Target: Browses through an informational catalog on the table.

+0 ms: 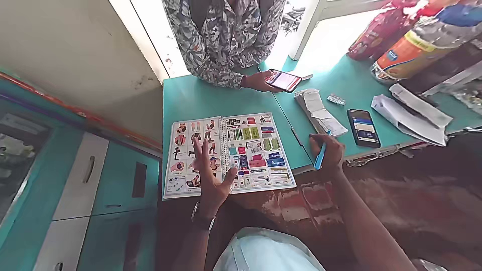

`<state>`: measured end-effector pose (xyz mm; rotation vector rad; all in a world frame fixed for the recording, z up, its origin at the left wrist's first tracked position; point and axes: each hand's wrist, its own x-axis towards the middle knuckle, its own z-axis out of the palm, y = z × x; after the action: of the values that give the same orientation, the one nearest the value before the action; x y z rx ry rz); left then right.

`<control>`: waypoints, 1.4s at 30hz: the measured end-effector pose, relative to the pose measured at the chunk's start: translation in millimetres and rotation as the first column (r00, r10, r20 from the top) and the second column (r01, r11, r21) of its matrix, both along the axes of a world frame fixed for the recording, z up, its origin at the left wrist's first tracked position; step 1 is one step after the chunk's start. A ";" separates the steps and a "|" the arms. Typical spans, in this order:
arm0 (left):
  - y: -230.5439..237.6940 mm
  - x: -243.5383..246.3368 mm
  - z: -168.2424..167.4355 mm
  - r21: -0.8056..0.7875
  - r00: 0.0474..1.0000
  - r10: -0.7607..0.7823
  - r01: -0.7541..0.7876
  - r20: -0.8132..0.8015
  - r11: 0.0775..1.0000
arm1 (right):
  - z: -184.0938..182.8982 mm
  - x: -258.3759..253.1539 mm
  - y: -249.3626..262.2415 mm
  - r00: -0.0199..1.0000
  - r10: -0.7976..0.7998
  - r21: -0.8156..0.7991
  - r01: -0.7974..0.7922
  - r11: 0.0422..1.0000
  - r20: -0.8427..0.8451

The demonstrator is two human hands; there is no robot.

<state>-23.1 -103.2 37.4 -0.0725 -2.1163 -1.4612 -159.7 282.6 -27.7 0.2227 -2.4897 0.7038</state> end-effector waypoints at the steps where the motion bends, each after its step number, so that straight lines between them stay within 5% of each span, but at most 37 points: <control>1: -2.5 -0.9 -0.5 -0.084 0.999 0.042 -0.041 0.008 0.996 | 0.3 0.5 0.0 1.000 -0.001 0.006 0.001 1.000 0.002; 8: 40.7 11.2 -12.4 -0.220 0.992 0.029 -0.001 0.124 0.975 | 0.2 1.5 -4.6 0.998 0.044 -0.033 -0.042 0.999 0.053; 10: 56.7 12.6 -12.7 0.081 0.985 -0.138 0.129 0.108 0.988 | -0.7 3.8 -0.1 0.999 0.026 -0.016 -0.026 1.000 0.039; 12: 61.1 16.3 -3.2 0.453 0.930 -0.366 0.335 -0.019 0.827 | -0.8 6.2 2.0 0.999 0.016 0.004 -0.016 1.000 0.051; 13: 59.3 19.4 7.2 0.490 0.889 -0.445 0.436 -0.104 0.755 | -2.2 6.1 1.5 0.998 0.020 0.011 -0.021 1.000 0.053; 15: 54.2 18.1 27.4 0.251 0.854 -0.494 0.520 -0.164 0.816 | 0.0 4.8 -0.1 0.998 0.022 0.021 -0.024 1.000 0.057; 17: 52.7 7.3 34.2 -0.168 0.939 -0.344 0.336 -0.018 0.927 | 2.2 3.9 -2.1 0.998 0.023 0.021 -0.024 0.999 0.052; 20: 67.9 4.2 32.8 -0.553 0.995 -0.099 0.068 -0.026 0.830 | -3.7 -1.2 3.0 0.999 0.045 0.029 -0.045 0.999 -0.002; 22: 83.1 25.4 53.2 -0.598 0.959 -0.210 0.057 -0.189 0.799 | 8.7 8.2 -9.5 0.999 -0.016 0.027 0.015 1.000 0.037; 24: 100.4 39.4 60.6 -0.569 0.897 -0.400 0.231 -0.191 0.790 | 67.7 34.1 -47.6 0.943 -0.078 0.004 0.081 0.997 0.324; 26: 113.9 38.1 38.5 -0.558 0.885 -0.455 0.331 -0.095 0.761 | 76.8 34.2 -52.8 0.930 -0.089 -0.014 0.101 0.995 0.358; 29: 122.4 38.2 3.8 -0.478 0.862 -0.506 0.444 -0.002 0.758 | 2.4 0.9 -3.3 0.999 -0.027 0.025 0.026 0.999 0.024; 31: 115.5 50.5 7.9 -0.446 0.783 -0.617 0.581 0.079 0.680 | -5.2 3.1 1.1 0.999 0.026 0.008 -0.027 1.000 0.025; 32: 109.4 53.2 15.9 -0.362 0.683 -0.722 0.704 0.111 0.611 | -4.0 6.2 -0.6 0.999 0.024 0.002 -0.024 1.000 0.045; 34: 94.9 49.9 36.8 0.035 0.514 -0.845 0.856 -0.146 0.515 | 0.0 4.1 -0.2 1.000 0.007 -0.004 -0.007 1.000 0.025; 36: 68.5 41.4 53.0 0.390 0.641 -0.666 0.765 -0.381 0.513 | 2.9 0.4 -3.7 1.000 0.005 -0.014 -0.005 1.000 0.004; 39: 18.1 4.1 33.5 0.468 0.853 -0.438 0.522 -0.284 0.713 | -0.2 3.5 -3.6 1.000 0.008 -0.013 -0.009 1.000 -0.010; 42: 1.6 -7.1 27.0 0.486 0.814 -0.514 0.577 -0.272 0.657 | -5.3 -0.3 -0.4 1.000 -0.010 -0.032 0.009 0.999 -0.009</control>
<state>-30.3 -101.6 64.5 -0.6102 -1.5523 -2.3177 -160.0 282.2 -33.0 0.2017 -2.4676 0.7361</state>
